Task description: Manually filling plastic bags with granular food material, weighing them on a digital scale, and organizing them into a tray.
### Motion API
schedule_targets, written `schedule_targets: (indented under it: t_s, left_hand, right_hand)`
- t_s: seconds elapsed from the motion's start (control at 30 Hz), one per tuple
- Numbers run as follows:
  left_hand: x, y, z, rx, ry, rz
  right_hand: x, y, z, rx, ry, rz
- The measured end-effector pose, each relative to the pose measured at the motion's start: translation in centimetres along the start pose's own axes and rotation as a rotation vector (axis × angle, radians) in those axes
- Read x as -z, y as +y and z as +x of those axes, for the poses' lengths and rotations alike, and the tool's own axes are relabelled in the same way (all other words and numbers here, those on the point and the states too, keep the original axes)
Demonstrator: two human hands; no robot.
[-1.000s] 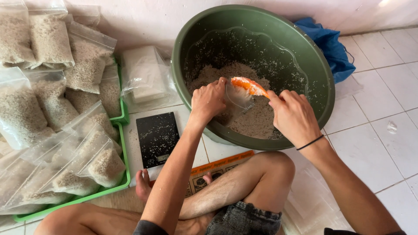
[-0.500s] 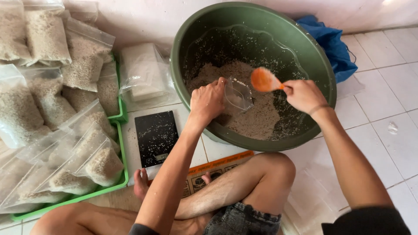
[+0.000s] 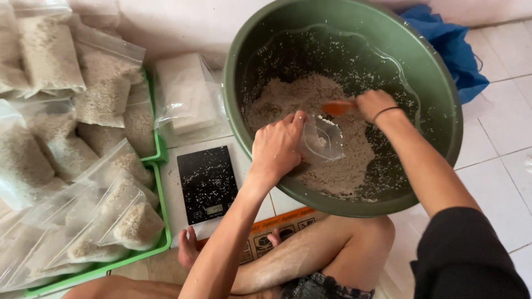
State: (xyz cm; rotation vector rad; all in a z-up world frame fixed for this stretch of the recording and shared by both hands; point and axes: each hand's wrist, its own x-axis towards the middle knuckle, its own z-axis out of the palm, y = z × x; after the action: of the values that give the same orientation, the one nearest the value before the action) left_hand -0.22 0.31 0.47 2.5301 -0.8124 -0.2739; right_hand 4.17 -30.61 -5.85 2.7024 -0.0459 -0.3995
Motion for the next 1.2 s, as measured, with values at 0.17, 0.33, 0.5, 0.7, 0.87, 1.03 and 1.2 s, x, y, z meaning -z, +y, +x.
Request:
schedule_targets:
  t_s: [0.17,0.33,0.5,0.7,0.87,1.03,1.2]
  left_hand:
    - [0.7,0.3,0.0,-0.007,-0.022,-0.014]
    - [0.9,0.4,0.1,-0.021,-0.038,-0.032]
    - [0.3,0.1,0.4,-0.026,-0.051,-0.028]
    - [0.3,0.1,0.2,-0.030,-0.015,-0.019]
    - [-0.2,0.0,0.2,-0.018,0.036,0.003]
    - [-1.3,-0.4,0.6,-0.009,0.071,0.039]
    - [-1.3,-0.3,0.4,-0.003,0.089,0.037]
  right_hand:
    - [-5.5,-3.4,3.8,0.231,0.004,0.070]
    - [-2.8,-3.0,2.2,0.287,-0.168,0.135]
    - [-9.8,1.5,5.6,0.272,-0.392,0.382]
    - [0.6,1.6,-3.4,0.248,-0.586,0.497]
    - [2.7,3.2,-8.9,0.202,-0.424,0.654]
    - [1.2,5.4,-12.2,0.082,-0.109,0.881]
    - [3.4,4.6,-16.1,0.037,0.204,1.127]
